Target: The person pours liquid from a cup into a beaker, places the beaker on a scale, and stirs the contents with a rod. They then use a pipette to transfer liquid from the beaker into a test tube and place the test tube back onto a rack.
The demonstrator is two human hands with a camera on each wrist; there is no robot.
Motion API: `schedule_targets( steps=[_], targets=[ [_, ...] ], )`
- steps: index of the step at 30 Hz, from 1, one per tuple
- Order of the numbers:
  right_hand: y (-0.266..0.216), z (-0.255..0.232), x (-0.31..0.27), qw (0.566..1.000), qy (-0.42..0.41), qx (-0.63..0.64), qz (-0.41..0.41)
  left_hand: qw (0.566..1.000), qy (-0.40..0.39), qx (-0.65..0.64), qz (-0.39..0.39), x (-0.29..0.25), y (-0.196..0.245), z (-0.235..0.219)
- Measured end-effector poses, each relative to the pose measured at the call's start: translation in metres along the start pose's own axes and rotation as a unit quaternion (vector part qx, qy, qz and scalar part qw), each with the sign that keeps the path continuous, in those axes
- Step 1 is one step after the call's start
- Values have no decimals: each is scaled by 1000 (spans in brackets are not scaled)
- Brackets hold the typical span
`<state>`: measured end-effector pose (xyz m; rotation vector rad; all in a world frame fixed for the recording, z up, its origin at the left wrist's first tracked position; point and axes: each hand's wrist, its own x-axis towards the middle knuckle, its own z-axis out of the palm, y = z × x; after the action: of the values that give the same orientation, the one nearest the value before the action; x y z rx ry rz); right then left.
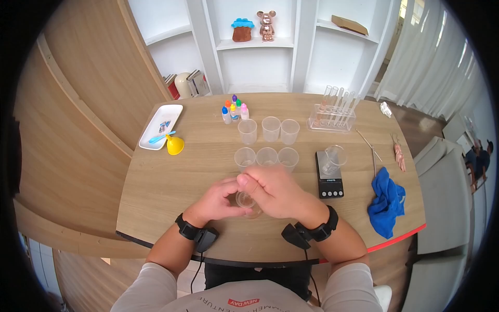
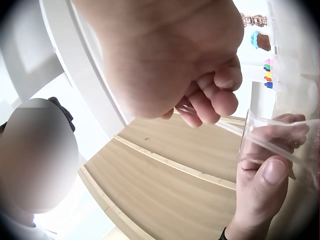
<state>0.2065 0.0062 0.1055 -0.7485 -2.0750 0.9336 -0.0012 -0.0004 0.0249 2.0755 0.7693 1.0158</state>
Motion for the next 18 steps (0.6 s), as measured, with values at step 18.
schedule_targets(
  steps=[18],
  targets=[
    [-2,-6,0,999,-3,-7,53,1000,4,5,2,0,-1,0]
  ],
)
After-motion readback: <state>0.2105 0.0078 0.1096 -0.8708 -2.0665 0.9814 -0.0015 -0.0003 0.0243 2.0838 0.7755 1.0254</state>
